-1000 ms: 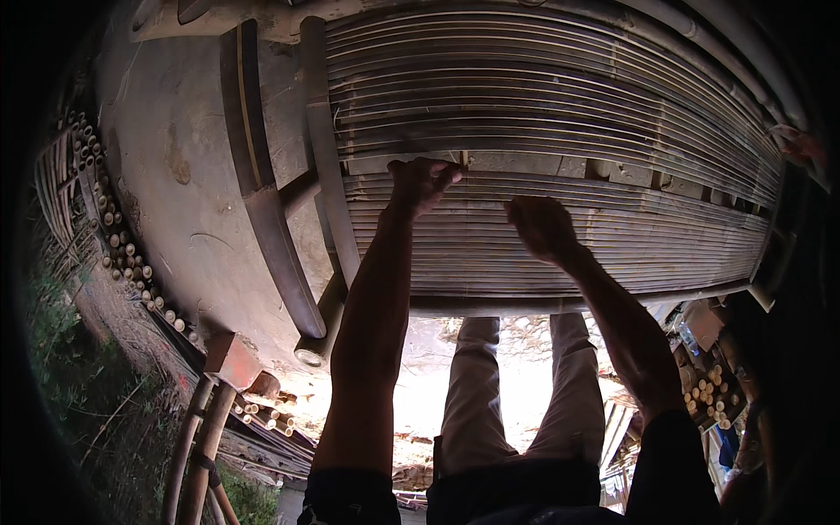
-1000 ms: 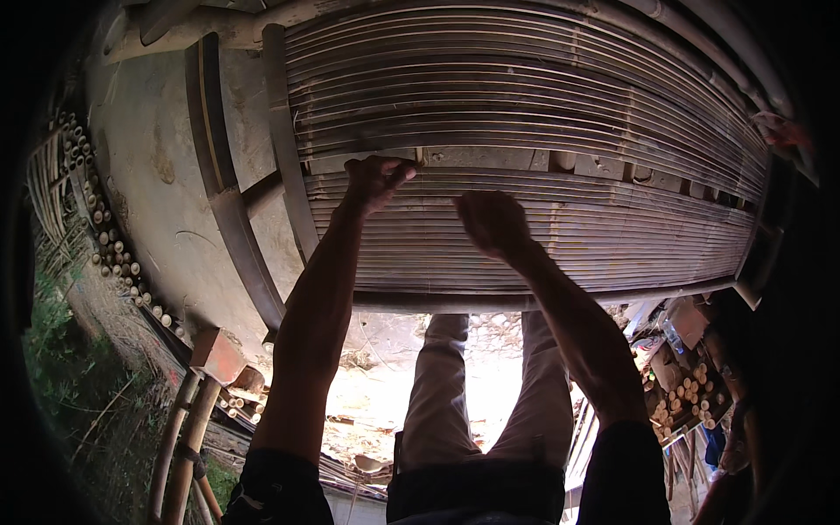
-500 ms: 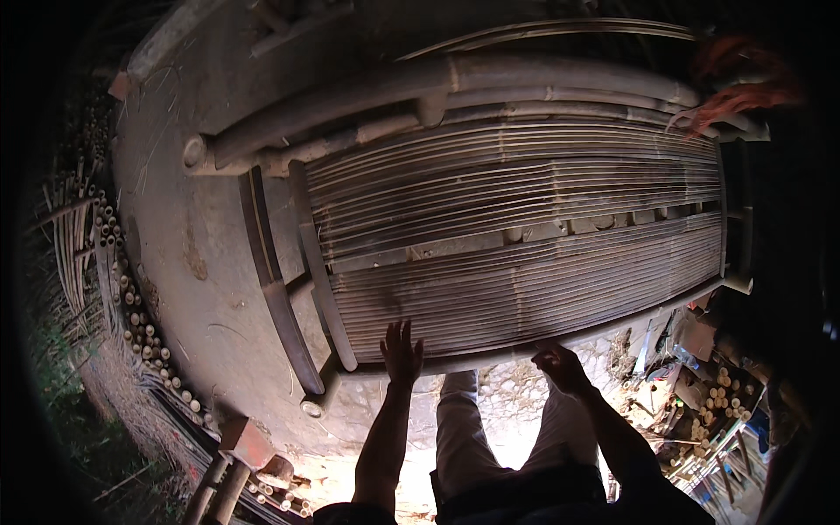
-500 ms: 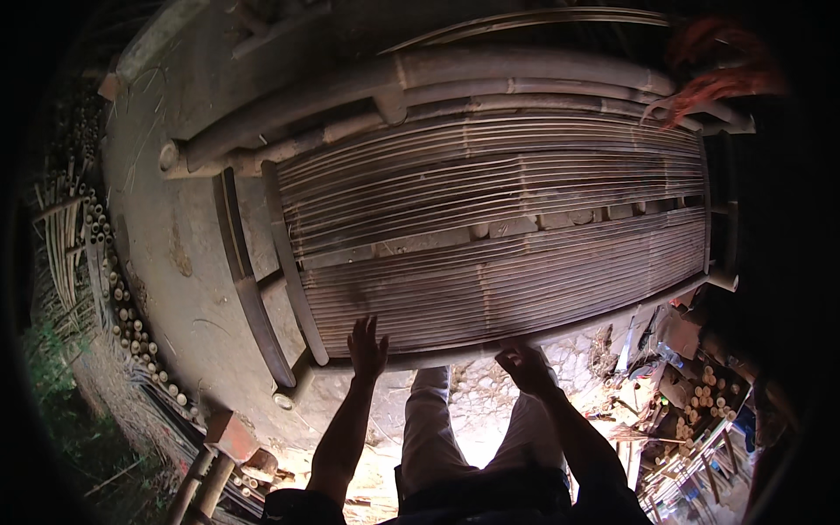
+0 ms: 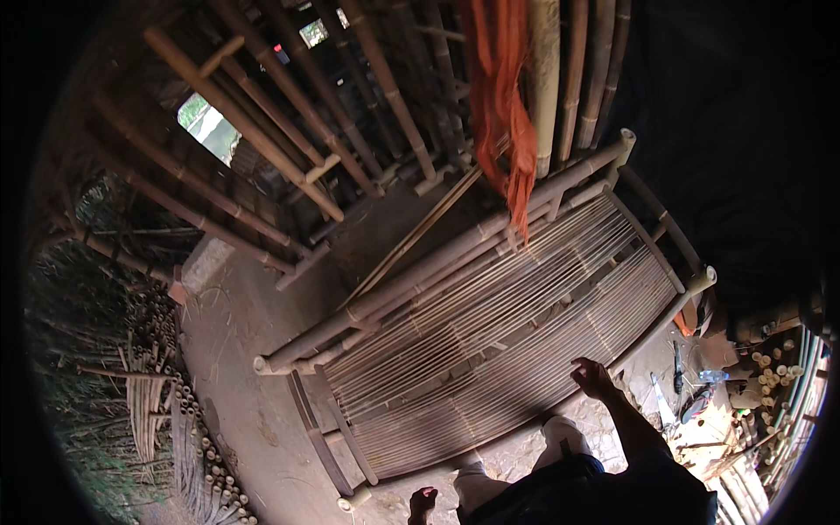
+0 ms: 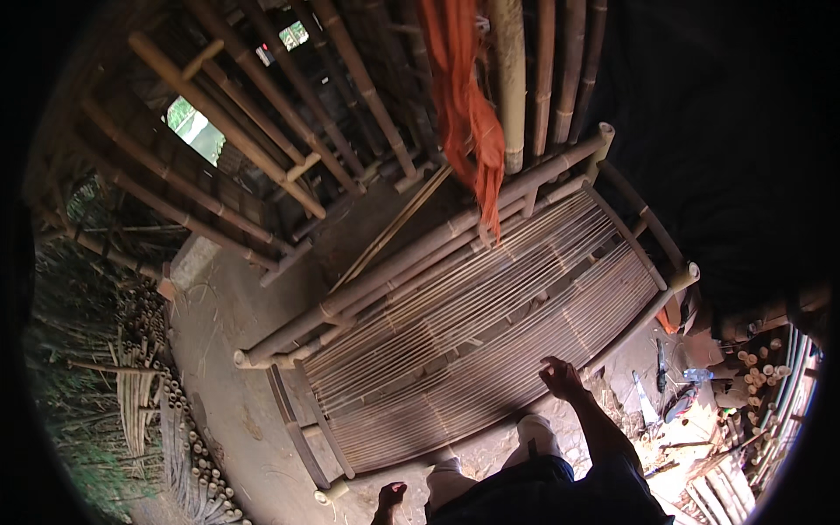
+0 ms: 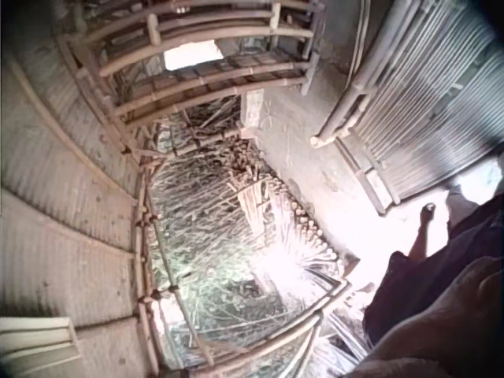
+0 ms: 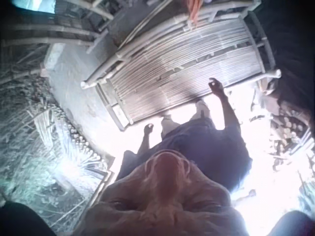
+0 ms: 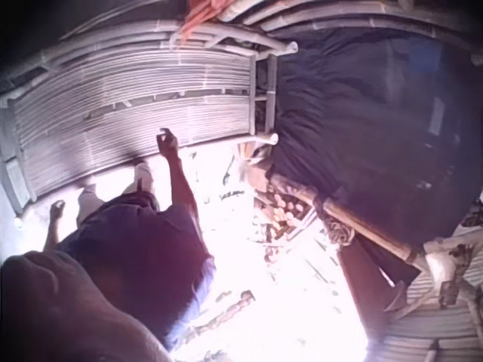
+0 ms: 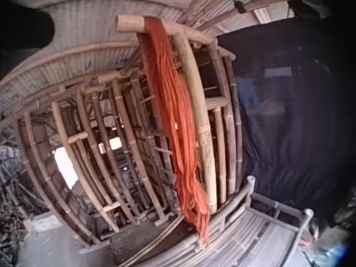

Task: The person weaves thin bamboo strips into a larger bamboo frame using their hands. They repeatedly pass the strips through the frame and adjust them to maintain alignment and tension. The process is continuous and methodical, focusing on the interlacing of the strips.

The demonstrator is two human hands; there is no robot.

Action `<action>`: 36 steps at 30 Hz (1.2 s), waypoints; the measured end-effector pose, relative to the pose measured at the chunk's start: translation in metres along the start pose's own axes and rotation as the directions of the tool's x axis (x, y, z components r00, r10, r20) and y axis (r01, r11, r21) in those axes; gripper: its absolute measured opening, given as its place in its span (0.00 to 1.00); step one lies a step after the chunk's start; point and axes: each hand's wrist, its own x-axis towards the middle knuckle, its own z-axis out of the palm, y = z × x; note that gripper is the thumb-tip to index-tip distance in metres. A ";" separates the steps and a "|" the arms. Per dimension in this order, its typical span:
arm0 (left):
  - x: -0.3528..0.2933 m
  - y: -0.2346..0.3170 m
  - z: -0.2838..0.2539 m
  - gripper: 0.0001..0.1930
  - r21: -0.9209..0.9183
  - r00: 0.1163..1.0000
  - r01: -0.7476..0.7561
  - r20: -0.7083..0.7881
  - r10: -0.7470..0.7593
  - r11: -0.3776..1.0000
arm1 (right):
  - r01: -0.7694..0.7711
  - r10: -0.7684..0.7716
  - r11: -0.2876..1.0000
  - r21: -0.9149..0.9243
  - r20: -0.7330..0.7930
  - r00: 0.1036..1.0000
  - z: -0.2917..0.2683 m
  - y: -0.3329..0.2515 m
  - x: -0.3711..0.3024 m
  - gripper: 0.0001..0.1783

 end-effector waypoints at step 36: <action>-0.037 0.453 -0.142 0.18 -0.098 0.587 -0.791 -0.398 0.705 0.604 | 0.622 -0.516 0.200 0.757 -0.458 0.723 -0.189 -0.379 0.075 0.17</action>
